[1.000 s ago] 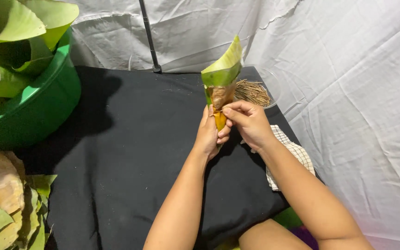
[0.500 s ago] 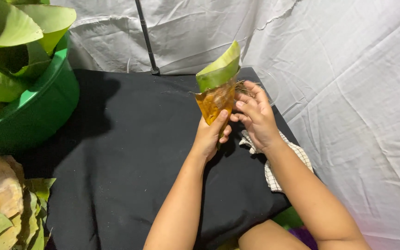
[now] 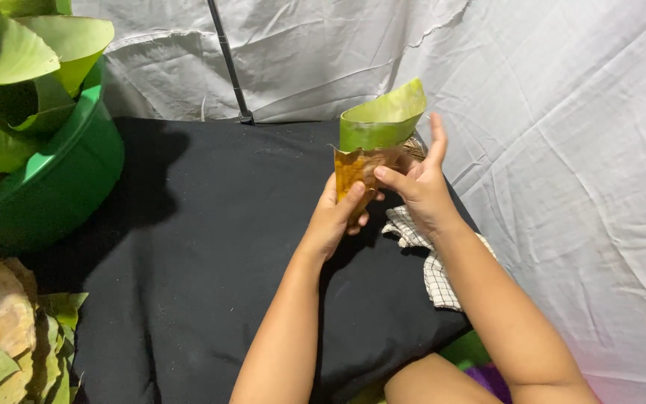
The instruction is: Cleaning banana leaves with a cloth and folding them into conical shapes secured with small wooden pins.
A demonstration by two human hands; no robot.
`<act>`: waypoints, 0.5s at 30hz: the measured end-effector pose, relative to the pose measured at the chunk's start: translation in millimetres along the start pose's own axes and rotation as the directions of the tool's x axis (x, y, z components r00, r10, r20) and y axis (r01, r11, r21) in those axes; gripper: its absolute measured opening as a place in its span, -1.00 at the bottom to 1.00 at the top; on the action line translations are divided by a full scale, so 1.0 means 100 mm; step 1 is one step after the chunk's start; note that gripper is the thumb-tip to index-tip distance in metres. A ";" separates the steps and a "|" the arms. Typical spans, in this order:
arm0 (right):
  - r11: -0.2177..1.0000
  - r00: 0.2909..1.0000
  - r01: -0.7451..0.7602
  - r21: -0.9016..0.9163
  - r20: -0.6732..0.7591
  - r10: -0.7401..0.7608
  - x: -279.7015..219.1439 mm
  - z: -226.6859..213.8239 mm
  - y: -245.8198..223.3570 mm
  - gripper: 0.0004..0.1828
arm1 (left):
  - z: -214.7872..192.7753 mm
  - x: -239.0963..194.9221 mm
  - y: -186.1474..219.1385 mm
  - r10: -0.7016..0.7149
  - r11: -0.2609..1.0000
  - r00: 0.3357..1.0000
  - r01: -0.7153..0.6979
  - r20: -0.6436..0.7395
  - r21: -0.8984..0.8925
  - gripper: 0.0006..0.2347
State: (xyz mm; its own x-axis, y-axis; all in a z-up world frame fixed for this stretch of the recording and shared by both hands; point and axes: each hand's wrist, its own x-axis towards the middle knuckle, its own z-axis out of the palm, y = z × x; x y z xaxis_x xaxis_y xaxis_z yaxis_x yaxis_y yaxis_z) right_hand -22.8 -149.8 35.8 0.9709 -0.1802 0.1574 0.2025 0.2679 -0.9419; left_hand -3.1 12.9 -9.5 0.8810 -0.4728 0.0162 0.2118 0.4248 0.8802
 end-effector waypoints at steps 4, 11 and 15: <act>0.998 0.999 0.038 -0.054 -0.019 -0.039 0.04 -0.12 -0.06 0.36 | -0.13 0.03 0.00 -0.032 0.997 0.999 0.030 0.031 0.073 -0.50; 0.958 0.984 0.174 -0.226 0.081 -0.160 0.07 -0.24 -0.14 -0.28 | -0.31 0.14 -0.18 0.087 0.955 0.995 -0.072 -0.040 0.288 -0.65; 0.815 0.890 0.454 -0.361 0.130 -0.438 0.05 -0.36 0.02 -0.68 | -0.28 0.13 -0.10 0.519 0.701 0.802 -0.200 -0.297 0.685 -0.58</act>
State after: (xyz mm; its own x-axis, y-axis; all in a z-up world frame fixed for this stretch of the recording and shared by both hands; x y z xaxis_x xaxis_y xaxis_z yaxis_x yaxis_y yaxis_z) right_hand -21.8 -184.4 24.3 0.7918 -0.1545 0.5910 0.5593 -0.2056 -0.8031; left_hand 17.9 24.6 -31.7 0.9419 0.0704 0.3286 -0.3172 -0.1366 0.9385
